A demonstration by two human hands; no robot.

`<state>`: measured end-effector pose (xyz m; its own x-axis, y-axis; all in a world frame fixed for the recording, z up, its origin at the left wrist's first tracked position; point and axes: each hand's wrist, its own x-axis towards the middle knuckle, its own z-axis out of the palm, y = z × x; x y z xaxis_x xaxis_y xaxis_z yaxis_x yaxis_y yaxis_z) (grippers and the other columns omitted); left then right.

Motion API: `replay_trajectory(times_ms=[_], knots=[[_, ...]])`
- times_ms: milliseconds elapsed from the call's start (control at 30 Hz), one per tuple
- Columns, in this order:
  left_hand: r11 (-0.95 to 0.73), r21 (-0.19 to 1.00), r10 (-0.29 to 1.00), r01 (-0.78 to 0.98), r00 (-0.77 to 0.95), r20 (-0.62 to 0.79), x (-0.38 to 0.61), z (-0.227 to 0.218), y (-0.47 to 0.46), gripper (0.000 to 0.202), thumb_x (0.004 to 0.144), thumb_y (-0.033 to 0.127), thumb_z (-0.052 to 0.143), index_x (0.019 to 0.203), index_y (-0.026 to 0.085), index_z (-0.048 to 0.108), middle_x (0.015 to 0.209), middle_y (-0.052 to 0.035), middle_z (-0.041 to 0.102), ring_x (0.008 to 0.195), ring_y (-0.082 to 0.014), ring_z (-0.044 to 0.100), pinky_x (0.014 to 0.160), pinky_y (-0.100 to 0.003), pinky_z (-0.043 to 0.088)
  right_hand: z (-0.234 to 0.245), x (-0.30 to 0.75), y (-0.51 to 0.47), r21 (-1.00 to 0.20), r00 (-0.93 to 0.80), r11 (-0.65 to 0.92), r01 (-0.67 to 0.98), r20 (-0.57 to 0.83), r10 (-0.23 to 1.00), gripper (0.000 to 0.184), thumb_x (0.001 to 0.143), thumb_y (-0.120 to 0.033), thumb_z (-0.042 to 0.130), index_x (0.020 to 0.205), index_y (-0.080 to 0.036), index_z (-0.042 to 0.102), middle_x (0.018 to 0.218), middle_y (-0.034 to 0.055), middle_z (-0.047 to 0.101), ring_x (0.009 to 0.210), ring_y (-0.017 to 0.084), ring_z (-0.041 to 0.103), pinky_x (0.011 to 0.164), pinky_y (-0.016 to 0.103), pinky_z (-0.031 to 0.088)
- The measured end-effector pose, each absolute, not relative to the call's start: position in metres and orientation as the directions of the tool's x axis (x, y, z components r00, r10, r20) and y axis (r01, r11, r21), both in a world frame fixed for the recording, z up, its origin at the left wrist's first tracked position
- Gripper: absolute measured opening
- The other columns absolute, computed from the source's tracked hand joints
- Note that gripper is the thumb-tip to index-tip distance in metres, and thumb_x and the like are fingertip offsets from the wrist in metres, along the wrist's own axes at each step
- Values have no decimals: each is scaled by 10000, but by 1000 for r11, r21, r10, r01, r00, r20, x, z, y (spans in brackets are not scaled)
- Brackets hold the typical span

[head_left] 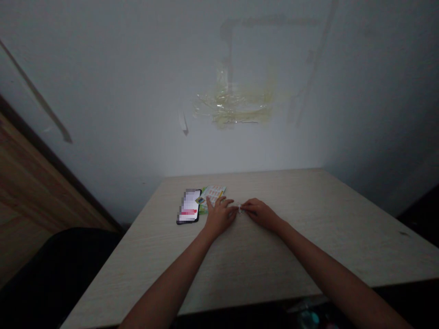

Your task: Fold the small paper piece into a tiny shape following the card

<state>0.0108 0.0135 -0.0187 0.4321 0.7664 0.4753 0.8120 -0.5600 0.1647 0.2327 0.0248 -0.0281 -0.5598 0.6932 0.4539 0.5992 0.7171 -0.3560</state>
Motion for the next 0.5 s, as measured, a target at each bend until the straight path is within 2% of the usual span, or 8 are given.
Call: replay_trajectory(times_ms=[333, 500], knots=[[-624, 6, 666, 782, 527, 528, 12, -11, 10, 191, 911, 372, 554, 1014, 374, 714, 1216, 9, 664, 1280, -322, 456, 1035, -789, -76, -29, 232, 26, -372, -556, 713, 594, 450, 698, 297, 912, -161, 522, 1155, -227, 678, 1064, 81, 680, 1027, 193, 583, 928, 355, 463], [-615, -1, 682, 788, 533, 501, 9, -12, 10, 209, 915, 420, 540, 1046, 400, 702, 1230, 10, 652, 1298, -332, 434, 1024, -801, -58, -29, 232, 26, -368, -558, 711, 599, 445, 700, 300, 912, -158, 514, 1158, -216, 676, 1057, 86, 681, 1030, 197, 583, 929, 361, 465]])
